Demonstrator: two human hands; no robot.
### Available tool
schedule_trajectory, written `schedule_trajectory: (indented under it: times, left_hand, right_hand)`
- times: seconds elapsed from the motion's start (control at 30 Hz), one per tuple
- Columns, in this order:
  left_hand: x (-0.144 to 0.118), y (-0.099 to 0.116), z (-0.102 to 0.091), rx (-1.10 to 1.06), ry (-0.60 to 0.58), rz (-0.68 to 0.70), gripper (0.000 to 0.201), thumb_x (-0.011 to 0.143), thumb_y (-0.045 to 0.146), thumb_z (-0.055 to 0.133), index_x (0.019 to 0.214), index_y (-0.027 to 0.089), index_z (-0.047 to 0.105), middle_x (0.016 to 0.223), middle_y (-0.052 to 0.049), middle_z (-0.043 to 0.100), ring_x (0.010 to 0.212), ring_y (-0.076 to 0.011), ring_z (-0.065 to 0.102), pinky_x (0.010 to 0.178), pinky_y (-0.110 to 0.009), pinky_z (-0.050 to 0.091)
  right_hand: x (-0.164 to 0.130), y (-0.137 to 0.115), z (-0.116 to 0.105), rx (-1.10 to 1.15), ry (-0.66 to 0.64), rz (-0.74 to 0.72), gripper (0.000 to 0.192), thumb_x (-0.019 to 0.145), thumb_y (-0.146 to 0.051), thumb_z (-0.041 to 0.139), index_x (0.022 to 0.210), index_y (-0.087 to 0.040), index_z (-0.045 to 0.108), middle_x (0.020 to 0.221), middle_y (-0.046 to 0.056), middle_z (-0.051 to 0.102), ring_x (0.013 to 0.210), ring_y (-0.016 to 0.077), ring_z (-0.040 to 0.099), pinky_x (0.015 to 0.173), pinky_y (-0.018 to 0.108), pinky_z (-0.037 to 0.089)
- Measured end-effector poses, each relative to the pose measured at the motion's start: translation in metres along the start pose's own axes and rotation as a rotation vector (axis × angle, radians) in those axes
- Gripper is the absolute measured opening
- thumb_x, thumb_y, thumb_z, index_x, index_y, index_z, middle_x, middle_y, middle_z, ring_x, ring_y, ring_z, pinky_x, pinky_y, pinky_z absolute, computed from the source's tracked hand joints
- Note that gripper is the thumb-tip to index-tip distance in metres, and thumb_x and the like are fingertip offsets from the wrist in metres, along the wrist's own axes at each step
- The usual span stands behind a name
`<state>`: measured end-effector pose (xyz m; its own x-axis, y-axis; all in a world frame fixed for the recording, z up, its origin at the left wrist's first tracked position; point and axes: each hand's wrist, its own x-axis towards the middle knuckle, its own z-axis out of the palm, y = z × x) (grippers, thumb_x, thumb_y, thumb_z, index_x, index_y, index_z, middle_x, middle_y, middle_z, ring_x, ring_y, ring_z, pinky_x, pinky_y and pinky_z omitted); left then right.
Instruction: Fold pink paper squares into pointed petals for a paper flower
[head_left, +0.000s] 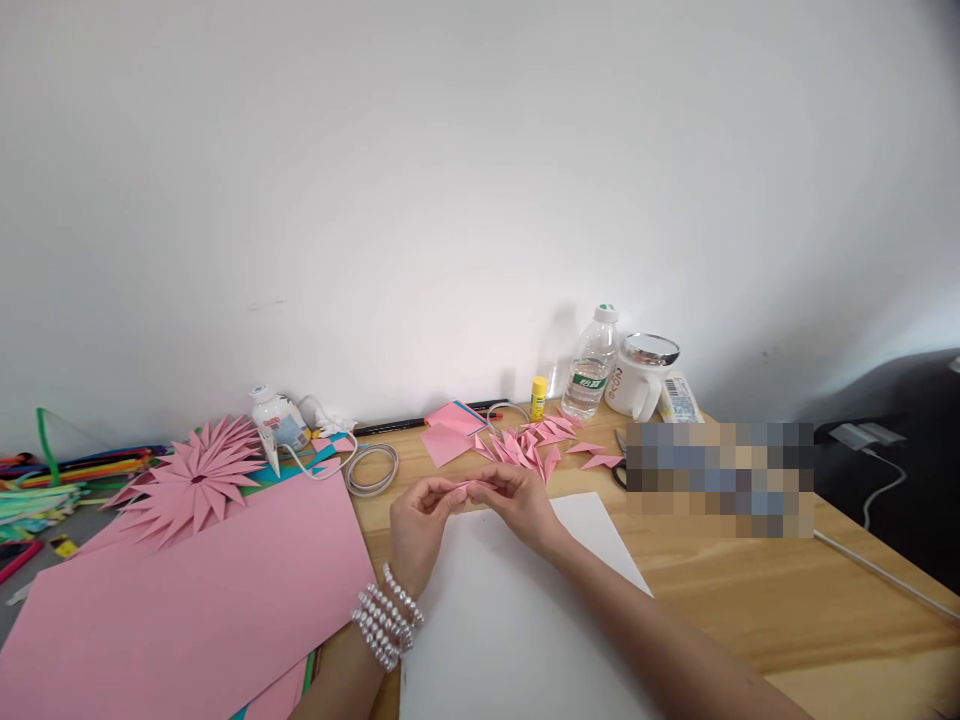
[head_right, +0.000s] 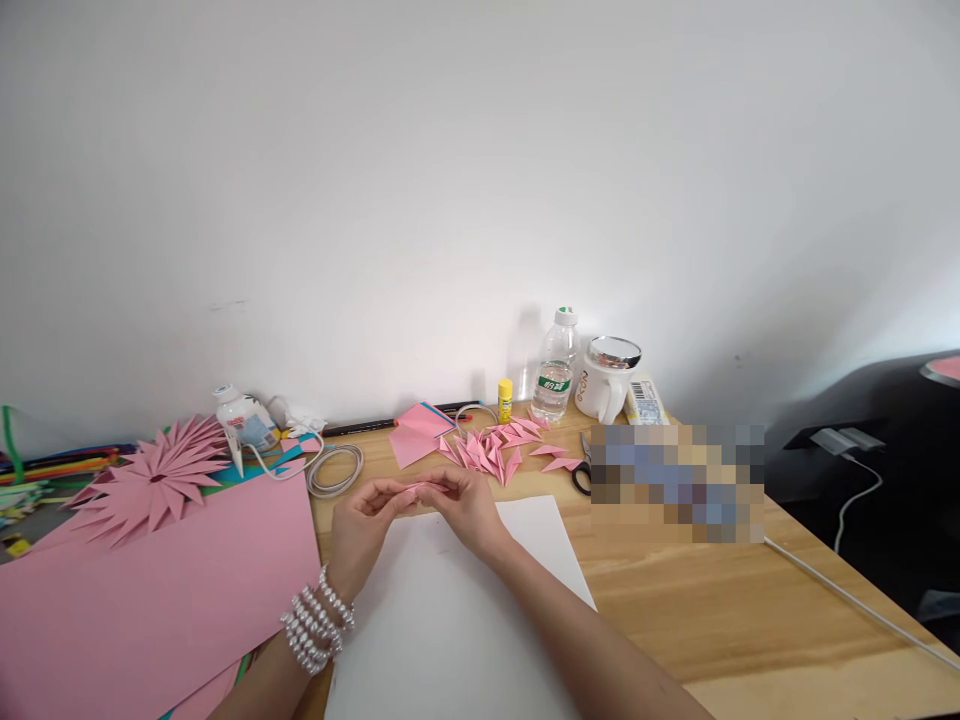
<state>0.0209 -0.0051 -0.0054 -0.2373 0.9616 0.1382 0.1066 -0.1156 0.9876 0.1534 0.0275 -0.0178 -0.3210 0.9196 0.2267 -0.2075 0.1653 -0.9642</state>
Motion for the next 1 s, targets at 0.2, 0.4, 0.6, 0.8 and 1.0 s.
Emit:
schedule_trajectory:
  times: [0.2, 0.4, 0.6, 0.8, 1.0]
  left_hand:
    - [0.0, -0.004, -0.001, 0.005, 0.035, 0.045, 0.016, 0.059, 0.02, 0.066, 0.074, 0.014, 0.061, 0.071, -0.005, 0.067, 0.064, -0.0172, 0.063, 0.062, -0.031, 0.053]
    - [0.002, -0.002, -0.004, 0.015, 0.041, 0.048, 0.018, 0.06, 0.024, 0.066, 0.073, 0.013, 0.065, 0.071, -0.006, 0.068, 0.062, -0.0175, 0.063, 0.06, -0.031, 0.053]
    - [0.0, 0.003, -0.002, 0.107, 0.046, 0.173, 0.01, 0.062, 0.024, 0.065, 0.068, 0.016, 0.065, 0.069, -0.004, 0.066, 0.06, -0.016, 0.061, 0.057, -0.028, 0.052]
    - [-0.001, 0.002, -0.002, 0.145, 0.007, 0.3, 0.007, 0.067, 0.021, 0.059, 0.07, 0.018, 0.065, 0.07, -0.003, 0.064, 0.063, -0.0156, 0.061, 0.054, -0.026, 0.053]
    - [0.0, -0.005, -0.005, 0.136, -0.057, 0.295, 0.008, 0.069, 0.021, 0.058, 0.064, 0.017, 0.063, 0.062, -0.001, 0.061, 0.052, -0.0127, 0.058, 0.05, -0.025, 0.052]
  right_hand:
    - [0.002, 0.002, 0.0, 0.02, 0.005, 0.006, 0.022, 0.064, -0.035, 0.065, 0.077, -0.018, 0.067, 0.071, 0.004, 0.066, 0.067, 0.0166, 0.06, 0.067, 0.032, 0.05]
    - [0.001, 0.0, -0.002, -0.029, 0.033, -0.02, 0.022, 0.064, -0.037, 0.064, 0.076, -0.018, 0.066, 0.074, 0.004, 0.066, 0.066, 0.0157, 0.058, 0.064, 0.03, 0.048]
    - [0.001, 0.0, -0.001, -0.007, 0.009, 0.01, 0.022, 0.064, -0.038, 0.064, 0.074, -0.018, 0.066, 0.066, 0.002, 0.064, 0.059, 0.0126, 0.055, 0.058, 0.026, 0.046]
    - [0.003, 0.001, -0.006, 0.089, -0.03, 0.094, 0.029, 0.059, -0.041, 0.067, 0.075, -0.018, 0.067, 0.064, 0.001, 0.064, 0.056, 0.0117, 0.055, 0.059, 0.028, 0.048]
    - [0.006, 0.003, -0.015, 0.127, -0.133, 0.182, 0.029, 0.055, -0.039, 0.07, 0.072, -0.016, 0.068, 0.063, 0.001, 0.065, 0.055, 0.0113, 0.056, 0.061, 0.029, 0.047]
